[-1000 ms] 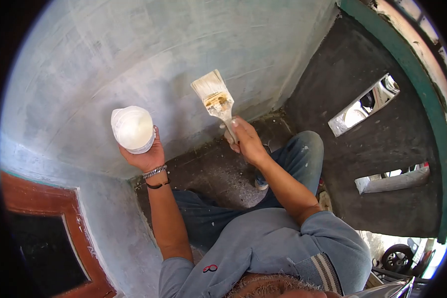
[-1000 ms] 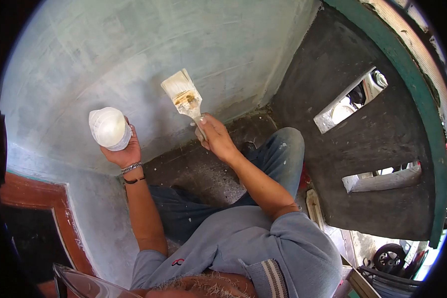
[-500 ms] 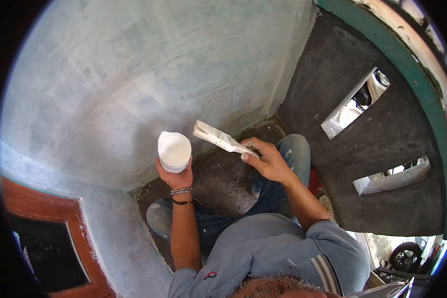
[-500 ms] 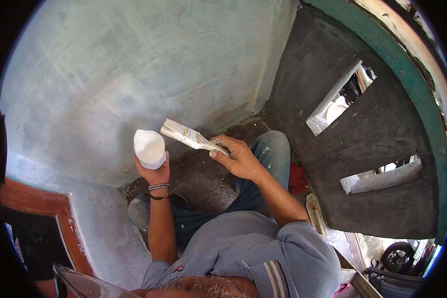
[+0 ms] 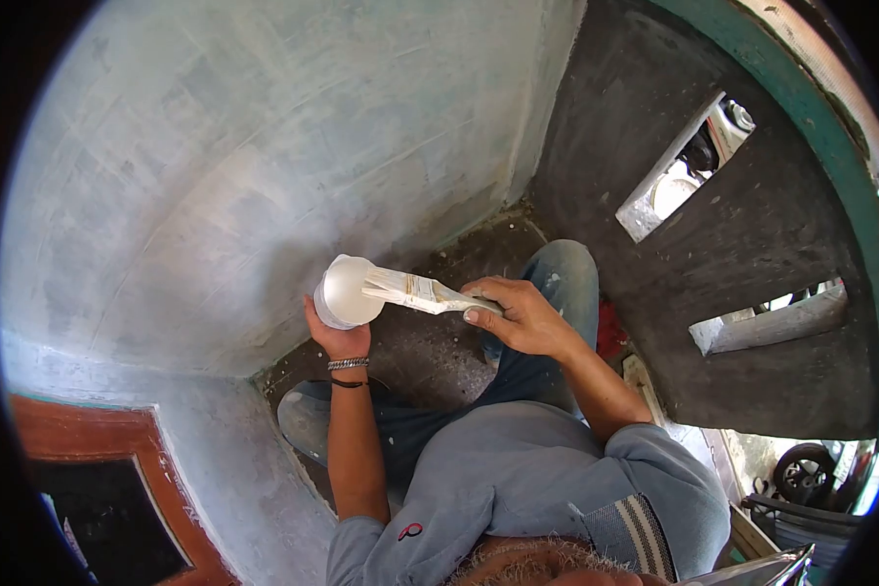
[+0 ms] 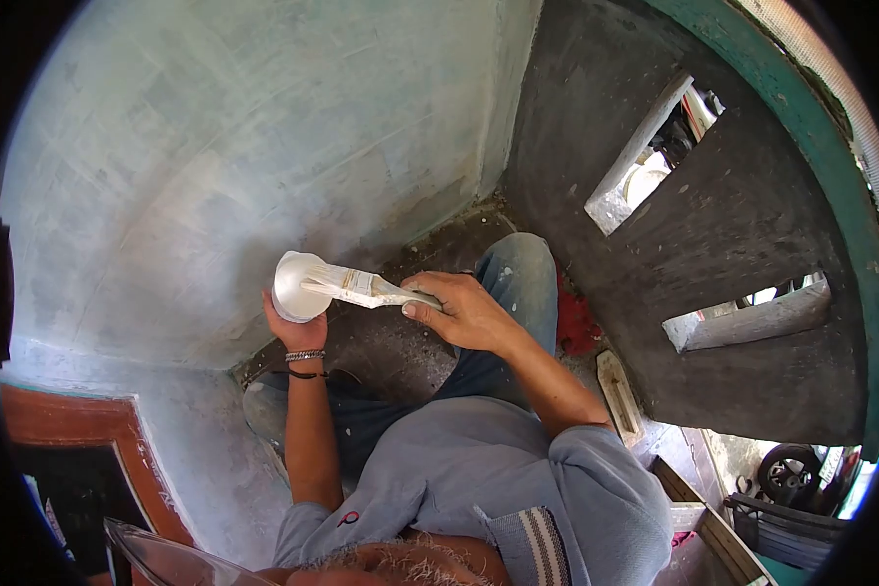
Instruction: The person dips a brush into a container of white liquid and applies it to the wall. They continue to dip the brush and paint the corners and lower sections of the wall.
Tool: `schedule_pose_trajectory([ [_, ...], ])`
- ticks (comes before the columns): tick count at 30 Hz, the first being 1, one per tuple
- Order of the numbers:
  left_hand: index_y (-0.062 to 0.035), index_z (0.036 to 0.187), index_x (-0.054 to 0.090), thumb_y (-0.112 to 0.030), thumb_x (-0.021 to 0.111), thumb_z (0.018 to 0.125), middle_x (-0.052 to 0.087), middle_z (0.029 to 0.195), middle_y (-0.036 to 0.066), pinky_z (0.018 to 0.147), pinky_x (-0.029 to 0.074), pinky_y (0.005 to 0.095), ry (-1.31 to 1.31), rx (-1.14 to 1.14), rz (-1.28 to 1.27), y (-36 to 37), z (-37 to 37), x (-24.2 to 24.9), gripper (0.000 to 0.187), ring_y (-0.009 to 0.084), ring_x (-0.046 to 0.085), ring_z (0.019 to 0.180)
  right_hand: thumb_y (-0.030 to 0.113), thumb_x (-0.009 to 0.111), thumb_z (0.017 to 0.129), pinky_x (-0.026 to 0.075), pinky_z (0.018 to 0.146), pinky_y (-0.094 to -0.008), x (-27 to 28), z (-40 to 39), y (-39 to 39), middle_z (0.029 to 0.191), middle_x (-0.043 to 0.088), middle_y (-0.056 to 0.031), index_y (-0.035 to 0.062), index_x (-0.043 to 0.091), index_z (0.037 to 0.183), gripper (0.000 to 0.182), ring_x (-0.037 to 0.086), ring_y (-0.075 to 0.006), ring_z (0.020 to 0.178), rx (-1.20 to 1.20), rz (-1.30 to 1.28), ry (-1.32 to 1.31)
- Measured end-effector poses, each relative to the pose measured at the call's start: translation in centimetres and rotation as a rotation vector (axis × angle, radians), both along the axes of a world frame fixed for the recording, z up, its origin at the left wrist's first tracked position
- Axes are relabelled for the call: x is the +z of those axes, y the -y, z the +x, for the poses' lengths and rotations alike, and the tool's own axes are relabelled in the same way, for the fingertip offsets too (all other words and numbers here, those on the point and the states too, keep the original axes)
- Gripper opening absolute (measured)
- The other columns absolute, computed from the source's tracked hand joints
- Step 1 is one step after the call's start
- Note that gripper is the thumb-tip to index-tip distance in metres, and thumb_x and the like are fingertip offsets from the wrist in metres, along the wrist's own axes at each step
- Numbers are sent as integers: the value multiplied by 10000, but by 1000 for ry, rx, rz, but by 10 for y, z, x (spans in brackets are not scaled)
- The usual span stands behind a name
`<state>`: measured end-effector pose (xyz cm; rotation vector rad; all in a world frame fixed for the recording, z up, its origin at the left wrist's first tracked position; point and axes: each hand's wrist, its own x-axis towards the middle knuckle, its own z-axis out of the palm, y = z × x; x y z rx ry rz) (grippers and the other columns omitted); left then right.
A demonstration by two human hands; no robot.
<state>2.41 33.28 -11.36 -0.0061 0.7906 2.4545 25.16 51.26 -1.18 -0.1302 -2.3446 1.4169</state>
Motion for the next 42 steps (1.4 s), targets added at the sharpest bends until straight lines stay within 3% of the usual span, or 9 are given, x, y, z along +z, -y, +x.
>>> schedule_pose_trajectory([
  [5, -50, 1224, 533, -496, 358, 936, 601, 1189, 92, 945, 449, 395, -19, 55, 5, 11, 0, 2, 559, 264, 575, 1096, 259, 580, 905, 470, 693, -354, 0, -9, -1, 852, 635, -160, 0, 599, 1061, 303, 621, -286, 770, 45, -56, 28],
  [10, -52, 1233, 531, -501, 377, 923, 598, 1200, 99, 951, 447, 399, -41, 66, 9, 13, 1, 4, 567, 268, 578, 1095, 228, 555, 921, 468, 651, -343, 14, -12, 3, 807, 629, -145, 2, 607, 1042, 261, 614, -255, 708, 71, -255, 250],
  [16, -24, 1230, 531, -478, 357, 941, 602, 1192, 114, 989, 408, 397, -61, 100, 40, 11, -4, -7, 566, 276, 562, 1119, 176, 570, 896, 465, 616, -349, 28, -22, -2, 759, 632, -131, -8, 629, 974, 208, 609, -284, 652, -1, 88, -19],
  [19, 1, 1217, 529, -441, 350, 956, 594, 1199, 128, 991, 398, 401, -92, 77, 40, 9, -6, -9, 544, 277, 549, 1126, 183, 571, 883, 469, 628, -381, 55, -28, -6, 734, 631, -132, -9, 626, 894, 200, 612, -328, 689, 53, 220, 144],
  [25, 6, 1246, 502, -444, 294, 959, 572, 1225, 149, 1018, 378, 420, -159, 12, 35, 2, -3, -12, 574, 294, 517, 1170, 235, 584, 841, 464, 622, -457, 84, -45, -9, 719, 619, -124, 59, 620, 804, 184, 607, -357, 725, 106, 764, 352],
  [34, 6, 1240, 502, -440, 293, 969, 571, 1222, 153, 1016, 377, 425, -178, -48, -12, -8, 4, -9, 562, 298, 521, 1161, 262, 610, 818, 507, 578, -403, 89, -57, 9, 719, 625, -97, 63, 635, 779, 204, 647, -291, 668, 76, 1093, 243],
  [38, 7, 1220, 515, -357, 337, 976, 587, 1191, 136, 998, 391, 394, -166, -84, 41, -7, 6, -7, 473, 269, 543, 1120, 259, 626, 802, 504, 564, -387, 84, -67, 19, 730, 620, -89, 67, 631, 768, 195, 644, -283, 654, 102, 1159, 246],
  [42, -13, 1176, 532, -367, 378, 968, 590, 1179, 128, 978, 404, 376, -192, -42, 25, -2, 3, -9, 439, 253, 547, 1108, 211, 646, 776, 500, 570, -377, 96, -69, 25, 730, 597, -76, 56, 618, 752, 160, 639, -271, 666, 82, 1167, 166],
])
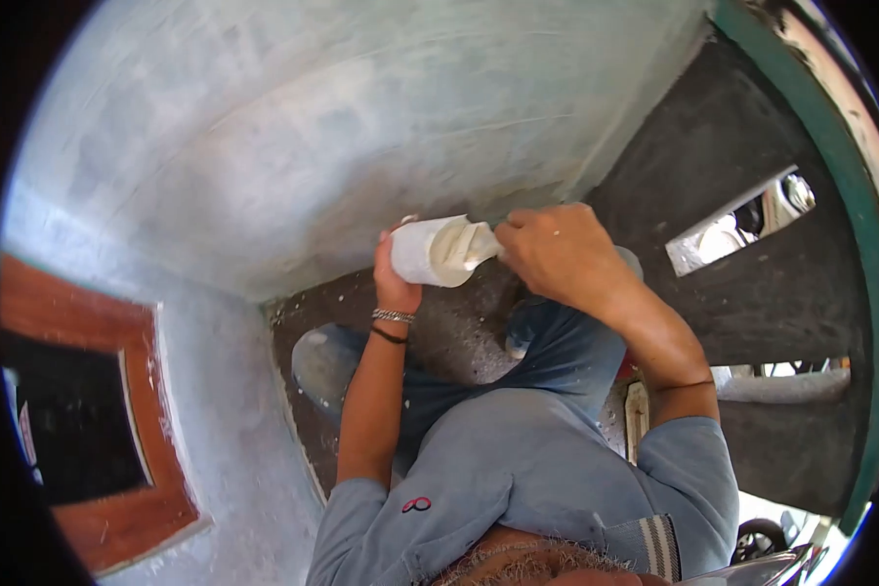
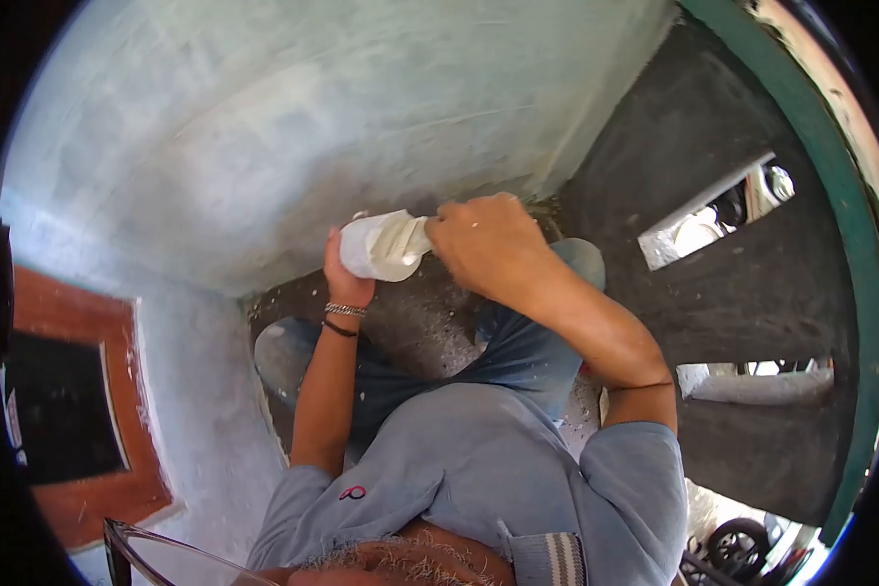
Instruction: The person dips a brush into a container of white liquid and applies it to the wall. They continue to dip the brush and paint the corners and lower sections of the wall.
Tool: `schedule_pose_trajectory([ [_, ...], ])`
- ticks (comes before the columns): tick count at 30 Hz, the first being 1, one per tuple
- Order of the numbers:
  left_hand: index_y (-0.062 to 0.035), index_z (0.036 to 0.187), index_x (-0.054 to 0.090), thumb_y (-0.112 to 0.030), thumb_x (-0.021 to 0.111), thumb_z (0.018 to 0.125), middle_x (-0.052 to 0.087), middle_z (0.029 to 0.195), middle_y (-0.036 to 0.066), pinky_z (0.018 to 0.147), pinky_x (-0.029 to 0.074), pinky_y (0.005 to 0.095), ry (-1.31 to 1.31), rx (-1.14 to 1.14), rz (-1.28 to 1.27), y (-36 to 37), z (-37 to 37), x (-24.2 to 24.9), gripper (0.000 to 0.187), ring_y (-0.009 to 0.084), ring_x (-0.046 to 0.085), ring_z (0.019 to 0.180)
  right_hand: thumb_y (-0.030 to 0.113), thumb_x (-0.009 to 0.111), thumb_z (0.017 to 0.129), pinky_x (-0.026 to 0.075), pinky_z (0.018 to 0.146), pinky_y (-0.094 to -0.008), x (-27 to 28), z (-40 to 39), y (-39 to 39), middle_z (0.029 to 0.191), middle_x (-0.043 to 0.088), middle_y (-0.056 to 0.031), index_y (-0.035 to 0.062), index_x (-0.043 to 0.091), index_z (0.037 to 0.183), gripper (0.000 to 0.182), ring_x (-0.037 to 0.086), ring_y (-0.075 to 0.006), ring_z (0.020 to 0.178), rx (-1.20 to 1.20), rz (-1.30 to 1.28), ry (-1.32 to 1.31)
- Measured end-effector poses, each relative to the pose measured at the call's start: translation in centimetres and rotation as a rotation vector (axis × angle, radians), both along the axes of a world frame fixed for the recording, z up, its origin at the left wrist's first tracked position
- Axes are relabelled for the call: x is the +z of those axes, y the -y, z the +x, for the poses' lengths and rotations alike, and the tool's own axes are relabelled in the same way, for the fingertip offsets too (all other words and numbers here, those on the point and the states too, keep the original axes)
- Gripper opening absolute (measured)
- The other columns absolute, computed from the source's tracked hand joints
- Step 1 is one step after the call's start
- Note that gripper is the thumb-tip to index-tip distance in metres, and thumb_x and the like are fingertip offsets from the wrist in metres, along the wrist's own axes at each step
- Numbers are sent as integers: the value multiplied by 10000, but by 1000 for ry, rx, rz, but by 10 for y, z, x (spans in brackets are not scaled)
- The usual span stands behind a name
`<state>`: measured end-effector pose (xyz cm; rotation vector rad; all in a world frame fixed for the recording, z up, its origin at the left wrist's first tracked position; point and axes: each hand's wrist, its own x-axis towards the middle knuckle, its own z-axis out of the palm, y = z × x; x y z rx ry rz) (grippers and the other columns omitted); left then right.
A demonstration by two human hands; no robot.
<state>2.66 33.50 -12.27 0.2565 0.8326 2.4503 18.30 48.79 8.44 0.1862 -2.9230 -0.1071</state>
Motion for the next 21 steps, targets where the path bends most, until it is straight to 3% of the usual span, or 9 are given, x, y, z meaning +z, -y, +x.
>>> schedule_pose_trajectory([
  [6, -18, 1169, 524, -372, 397, 964, 578, 1190, 121, 968, 410, 368, -3, 2, -25, 1, 6, 13, 429, 241, 546, 1103, 121, 641, 716, 497, 606, -379, -7, -11, 8, 743, 591, -63, 60, 614, 741, 72, 639, -255, 694, 87, 75, 0],
  [12, -15, 1170, 527, -399, 393, 960, 576, 1195, 120, 969, 409, 372, 2, -9, -43, -1, 6, 12, 458, 245, 545, 1108, 124, 641, 720, 498, 607, -375, -7, -16, 10, 752, 594, -63, 67, 629, 757, 69, 639, -260, 692, 70, 140, 82],
  [21, -23, 1168, 555, -445, 371, 954, 607, 1164, 108, 970, 410, 373, 165, 25, 41, 2, -3, 9, 507, 251, 558, 1106, 214, 659, 777, 475, 632, -393, 15, 2, -20, 778, 604, -57, 76, 638, 865, 165, 622, -280, 742, 14, -174, 87],
])
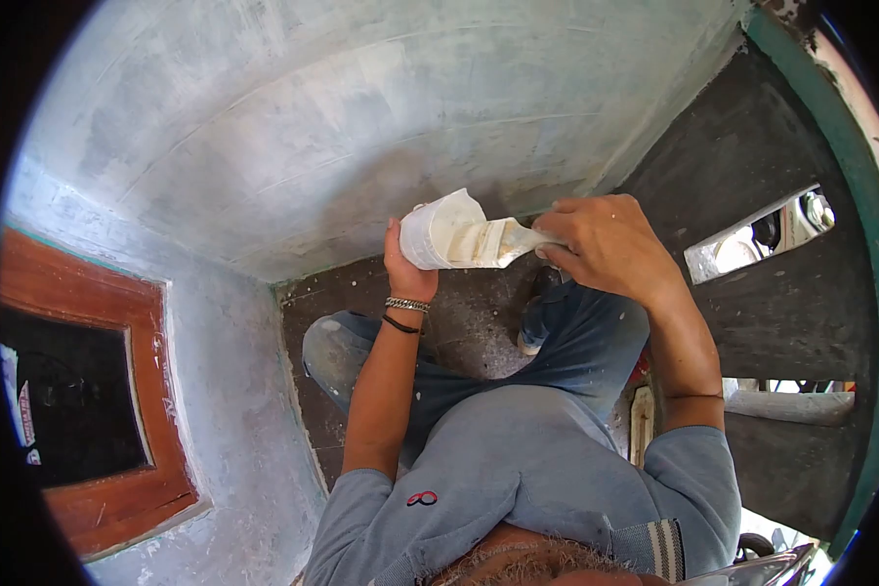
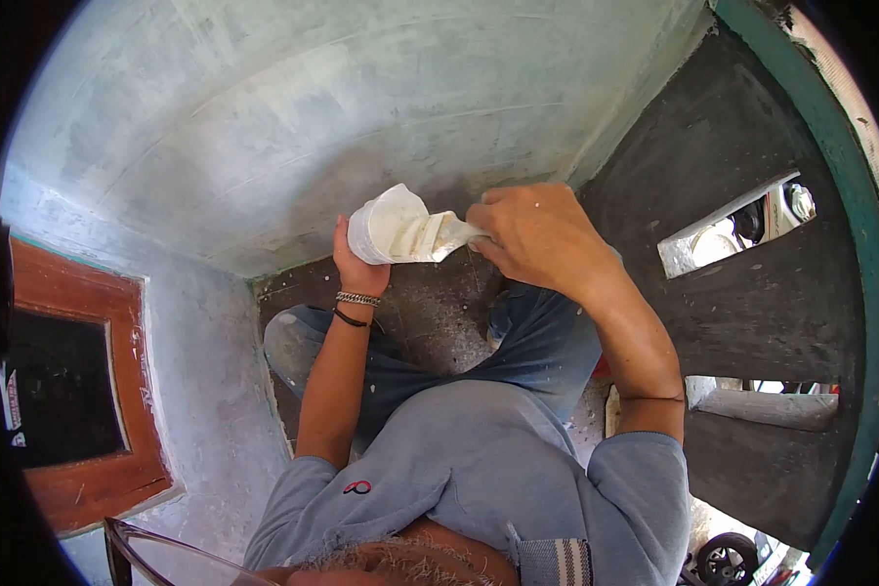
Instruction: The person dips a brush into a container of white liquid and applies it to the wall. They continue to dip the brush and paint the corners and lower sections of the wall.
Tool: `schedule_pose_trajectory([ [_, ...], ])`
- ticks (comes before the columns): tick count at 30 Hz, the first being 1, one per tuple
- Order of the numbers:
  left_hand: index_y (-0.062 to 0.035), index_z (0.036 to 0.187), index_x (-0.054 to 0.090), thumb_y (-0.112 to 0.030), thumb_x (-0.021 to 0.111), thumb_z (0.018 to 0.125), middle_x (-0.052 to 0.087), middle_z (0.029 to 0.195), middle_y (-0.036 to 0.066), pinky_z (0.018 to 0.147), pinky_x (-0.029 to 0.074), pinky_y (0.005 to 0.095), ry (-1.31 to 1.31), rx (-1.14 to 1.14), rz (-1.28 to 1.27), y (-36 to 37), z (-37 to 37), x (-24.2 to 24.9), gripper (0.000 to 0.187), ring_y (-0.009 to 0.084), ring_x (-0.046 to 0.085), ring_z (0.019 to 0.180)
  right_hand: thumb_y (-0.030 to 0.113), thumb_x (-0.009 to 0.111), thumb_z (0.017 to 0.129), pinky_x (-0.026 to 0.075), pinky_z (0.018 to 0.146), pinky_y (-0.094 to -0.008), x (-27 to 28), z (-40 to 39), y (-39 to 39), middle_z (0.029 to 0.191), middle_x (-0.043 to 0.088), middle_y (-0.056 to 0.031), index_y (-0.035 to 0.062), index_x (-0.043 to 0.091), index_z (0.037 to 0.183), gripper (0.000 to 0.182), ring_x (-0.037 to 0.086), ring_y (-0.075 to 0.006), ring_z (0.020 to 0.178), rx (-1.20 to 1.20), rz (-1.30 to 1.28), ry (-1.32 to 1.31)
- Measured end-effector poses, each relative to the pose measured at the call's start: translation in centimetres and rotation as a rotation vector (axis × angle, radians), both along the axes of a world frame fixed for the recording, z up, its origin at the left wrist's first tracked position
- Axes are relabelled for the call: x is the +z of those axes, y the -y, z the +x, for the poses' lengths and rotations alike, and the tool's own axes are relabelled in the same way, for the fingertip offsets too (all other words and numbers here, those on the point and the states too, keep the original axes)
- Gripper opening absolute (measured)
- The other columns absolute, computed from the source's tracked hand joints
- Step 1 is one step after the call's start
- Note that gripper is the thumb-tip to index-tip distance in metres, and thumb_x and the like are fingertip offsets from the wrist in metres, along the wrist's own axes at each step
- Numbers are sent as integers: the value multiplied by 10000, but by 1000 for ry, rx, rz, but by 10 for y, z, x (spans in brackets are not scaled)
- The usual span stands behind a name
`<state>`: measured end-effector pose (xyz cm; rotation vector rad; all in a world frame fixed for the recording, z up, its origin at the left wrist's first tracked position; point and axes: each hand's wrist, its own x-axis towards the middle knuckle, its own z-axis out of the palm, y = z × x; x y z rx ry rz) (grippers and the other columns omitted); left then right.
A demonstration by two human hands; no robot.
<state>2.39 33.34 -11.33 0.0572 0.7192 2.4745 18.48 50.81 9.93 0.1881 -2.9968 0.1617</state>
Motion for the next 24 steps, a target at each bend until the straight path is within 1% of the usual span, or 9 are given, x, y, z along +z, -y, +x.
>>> schedule_pose_trajectory([
  [3, -34, 1179, 555, -455, 374, 948, 612, 1166, 95, 963, 417, 372, 35, -24, 1, 3, -1, 1, 513, 245, 564, 1106, 208, 670, 767, 469, 641, -401, 3, 3, -3, 797, 618, -62, 64, 648, 901, 198, 621, -290, 756, -41, 9, 55],
  [6, -41, 1185, 555, -461, 377, 945, 616, 1163, 85, 955, 425, 372, 31, -21, -8, 3, -3, -2, 516, 240, 570, 1099, 210, 674, 764, 470, 640, -396, 7, 8, -9, 810, 631, -75, 59, 661, 905, 207, 624, -293, 756, -46, 15, 37],
  [9, -44, 1188, 554, -465, 376, 944, 617, 1162, 81, 949, 430, 371, 40, 0, -7, 4, -3, 0, 518, 236, 575, 1096, 195, 669, 765, 473, 651, -387, 14, 11, -15, 817, 646, -98, 50, 672, 901, 200, 623, -308, 765, -53, -74, 11],
  [12, -48, 1193, 553, -471, 375, 943, 615, 1168, 78, 946, 432, 371, 43, 17, -11, 5, -1, 4, 522, 234, 574, 1098, 219, 640, 805, 462, 603, -399, 7, 9, -26, 728, 617, -109, 41, 642, 822, 179, 612, -308, 694, -15, -246, -71],
  [15, -53, 1195, 553, -476, 374, 942, 614, 1174, 77, 947, 431, 372, 35, 37, 8, 5, -2, 2, 525, 233, 573, 1101, 248, 605, 865, 445, 525, -346, -8, 3, -38, 637, 606, -100, 15, 621, 793, 245, 591, -234, 541, -10, -534, 96],
  [18, -55, 1197, 554, -479, 368, 940, 614, 1175, 76, 948, 431, 372, 39, 56, 28, 5, -1, 3, 529, 234, 573, 1103, 262, 541, 933, 417, 476, -264, -23, -1, -46, 612, 579, -63, -2, 641, 853, 293, 543, -113, 483, -125, -900, 372],
  [21, -64, 1195, 559, -485, 359, 937, 619, 1165, 68, 935, 441, 378, 65, 82, 32, 7, 1, 9, 533, 237, 579, 1092, 265, 492, 962, 380, 437, -231, -42, -1, -54, 612, 570, -30, 3, 617, 812, 327, 493, -76, 433, -142, -968, 431],
  [23, -83, 1188, 569, -500, 356, 929, 626, 1149, 52, 912, 461, 386, 69, 106, 9, 8, 0, 9, 534, 238, 591, 1071, 257, 495, 961, 370, 433, -227, -46, 2, -58, 607, 566, -25, 8, 606, 802, 316, 476, -73, 426, -152, -1006, 422],
  [24, -73, 1191, 566, -493, 353, 933, 624, 1154, 59, 924, 452, 383, 74, 111, 11, 8, 0, 10, 537, 241, 586, 1080, 253, 496, 960, 365, 430, -225, -46, 5, -59, 605, 563, -23, 10, 600, 797, 311, 467, -71, 423, -164, -1023, 415],
])
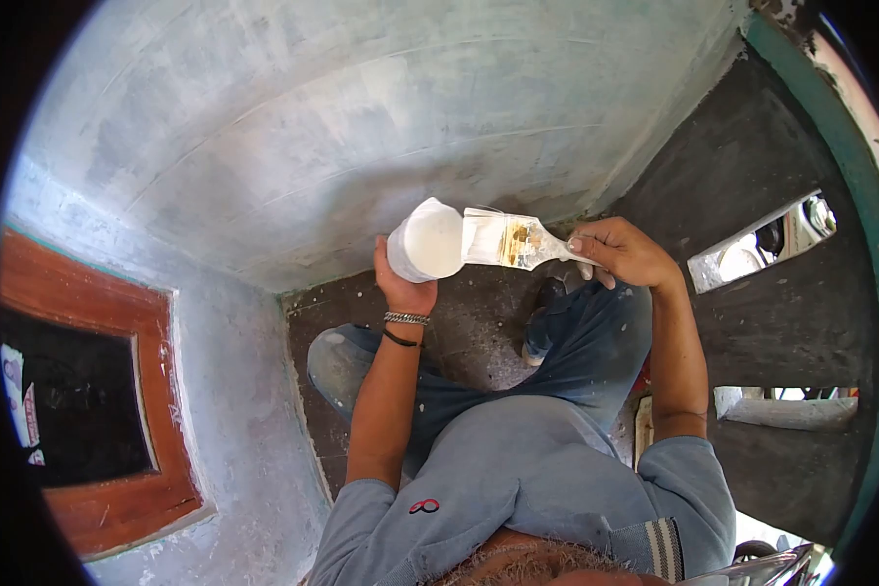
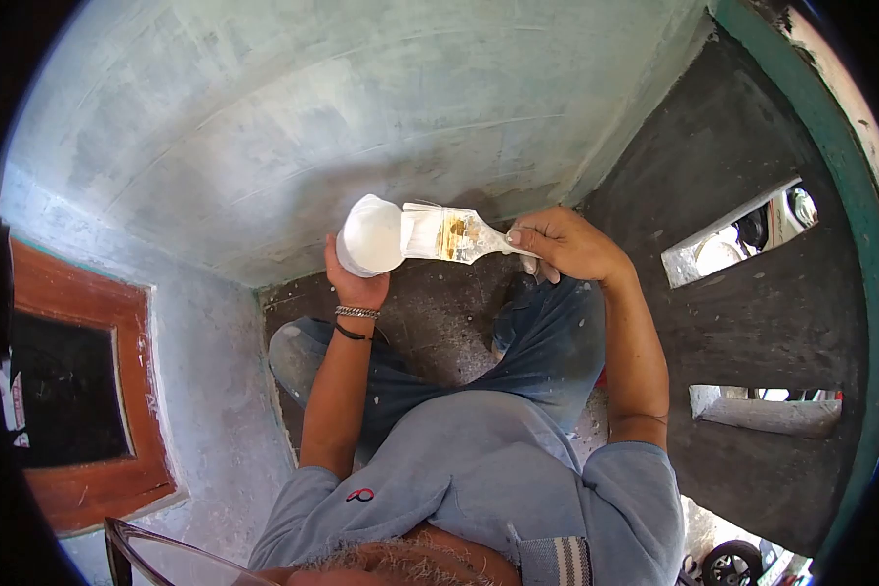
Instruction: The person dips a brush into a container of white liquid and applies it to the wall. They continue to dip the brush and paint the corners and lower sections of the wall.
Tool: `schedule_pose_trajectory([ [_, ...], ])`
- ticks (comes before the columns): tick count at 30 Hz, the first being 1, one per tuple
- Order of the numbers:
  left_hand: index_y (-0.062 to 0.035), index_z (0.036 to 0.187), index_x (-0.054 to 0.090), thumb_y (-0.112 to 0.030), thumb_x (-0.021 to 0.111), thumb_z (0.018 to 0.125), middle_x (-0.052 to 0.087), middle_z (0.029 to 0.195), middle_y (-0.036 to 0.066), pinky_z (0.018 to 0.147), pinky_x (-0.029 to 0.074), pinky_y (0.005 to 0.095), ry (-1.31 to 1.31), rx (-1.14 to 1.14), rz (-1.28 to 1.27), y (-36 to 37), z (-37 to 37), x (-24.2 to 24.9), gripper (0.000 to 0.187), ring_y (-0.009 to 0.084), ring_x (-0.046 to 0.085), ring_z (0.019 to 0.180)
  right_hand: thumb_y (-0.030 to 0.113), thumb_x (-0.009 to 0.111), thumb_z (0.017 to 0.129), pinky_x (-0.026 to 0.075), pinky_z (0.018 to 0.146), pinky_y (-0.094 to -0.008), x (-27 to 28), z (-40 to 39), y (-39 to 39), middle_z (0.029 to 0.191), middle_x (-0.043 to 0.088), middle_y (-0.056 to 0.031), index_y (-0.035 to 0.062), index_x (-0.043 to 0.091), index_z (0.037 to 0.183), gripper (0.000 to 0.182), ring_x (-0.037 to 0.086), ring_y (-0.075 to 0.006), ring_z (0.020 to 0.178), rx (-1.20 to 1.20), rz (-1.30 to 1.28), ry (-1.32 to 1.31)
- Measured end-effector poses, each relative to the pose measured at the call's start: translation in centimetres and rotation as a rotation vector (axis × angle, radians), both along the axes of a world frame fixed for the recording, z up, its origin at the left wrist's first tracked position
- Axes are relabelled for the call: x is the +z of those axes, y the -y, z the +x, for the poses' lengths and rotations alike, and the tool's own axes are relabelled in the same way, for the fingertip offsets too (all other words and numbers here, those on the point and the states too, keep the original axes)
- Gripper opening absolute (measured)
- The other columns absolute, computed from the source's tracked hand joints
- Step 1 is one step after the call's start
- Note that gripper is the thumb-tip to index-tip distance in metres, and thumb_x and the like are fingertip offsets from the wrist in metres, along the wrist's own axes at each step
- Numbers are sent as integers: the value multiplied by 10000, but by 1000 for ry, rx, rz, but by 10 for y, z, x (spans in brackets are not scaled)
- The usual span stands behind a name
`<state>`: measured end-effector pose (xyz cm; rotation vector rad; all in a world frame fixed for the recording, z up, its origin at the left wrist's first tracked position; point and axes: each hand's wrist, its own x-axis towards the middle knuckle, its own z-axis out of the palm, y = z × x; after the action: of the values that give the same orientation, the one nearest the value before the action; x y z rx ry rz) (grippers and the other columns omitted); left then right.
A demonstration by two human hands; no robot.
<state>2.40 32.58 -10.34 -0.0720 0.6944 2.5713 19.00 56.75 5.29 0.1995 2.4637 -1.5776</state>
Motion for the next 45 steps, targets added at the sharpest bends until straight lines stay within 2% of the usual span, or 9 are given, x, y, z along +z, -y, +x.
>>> schedule_pose_trajectory([
  [9, -50, 1227, 533, -491, 345, 930, 607, 1177, 97, 948, 442, 382, 26, -3, -20, -6, 8, 11, 564, 266, 572, 1099, 270, 478, 968, 344, 421, -215, -22, 20, -3, 639, 571, -19, 28, 605, 838, 303, 449, -58, 443, -75, -154, -130],
  [13, -128, 1273, 506, -527, 374, 898, 565, 1242, 75, 882, 470, 494, -42, -11, -35, -1, -2, 10, 564, 292, 565, 1101, 279, 501, 958, 320, 429, -209, -3, 55, -32, 643, 568, -5, 41, 609, 850, 283, 420, -47, 456, -358, -242, -272],
  [15, -149, 1280, 503, -524, 405, 870, 563, 1239, 100, 794, 495, 461, -50, 35, -99, 7, -11, 7, 564, 315, 565, 1070, 270, 518, 950, 289, 422, -195, -19, 72, -63, 644, 563, 5, 47, 609, 857, 258, 390, -35, 450, -578, -277, -374],
  [19, -91, 1315, 454, -476, 489, 854, 510, 1288, 127, 909, 464, 481, -258, -63, 97, 57, -44, 22, 601, 328, 494, 1174, 244, 534, 930, 296, 437, -197, -95, 94, -133, 628, 540, 8, 45, 595, 819, 236, 408, -34, 492, -898, -318, -417],
  [22, -49, 1331, 417, -425, 541, 858, 485, 1286, 180, 907, 471, 445, -473, 33, 18, 89, -43, 50, 617, 346, 456, 1208, 237, 556, 902, 309, 443, -225, -194, 94, -179, 605, 523, 8, 44, 589, 764, 240, 421, -51, 500, -1086, -144, -323],
  [30, 22, 1307, 434, -355, 500, 893, 527, 1249, 208, 901, 485, 440, -333, 537, -338, 202, -25, 34, 563, 382, 500, 1166, 258, 582, 885, 338, 461, -242, -379, 47, -236, 621, 540, 13, 48, 621, 805, 228, 436, -71, 498, -1230, -360, -13],
  [36, 5, 1280, 468, -342, 517, 905, 555, 1215, 202, 798, 548, 426, -275, 492, -321, 223, -8, 29, 513, 378, 543, 1123, 258, 579, 888, 353, 465, -256, -439, -8, -285, 615, 544, 3, 53, 625, 815, 223, 465, -84, 498, -1215, -141, -6],
  [42, 13, 1261, 477, -306, 534, 900, 554, 1205, 213, 764, 560, 428, -307, 444, -311, 225, -9, 26, 485, 380, 531, 1142, 318, 572, 880, 393, 496, -288, -417, 15, -265, 621, 568, -13, 34, 629, 830, 294, 497, -102, 514, -1259, -267, -23],
  [45, 15, 1263, 474, -306, 531, 903, 544, 1212, 228, 769, 557, 434, -298, 434, -294, 225, -12, 27, 485, 379, 517, 1162, 289, 570, 849, 466, 702, -433, -431, 16, -271, 789, 662, -187, 6, 650, 896, 298, 639, -347, 783, -1205, -25, 116],
])
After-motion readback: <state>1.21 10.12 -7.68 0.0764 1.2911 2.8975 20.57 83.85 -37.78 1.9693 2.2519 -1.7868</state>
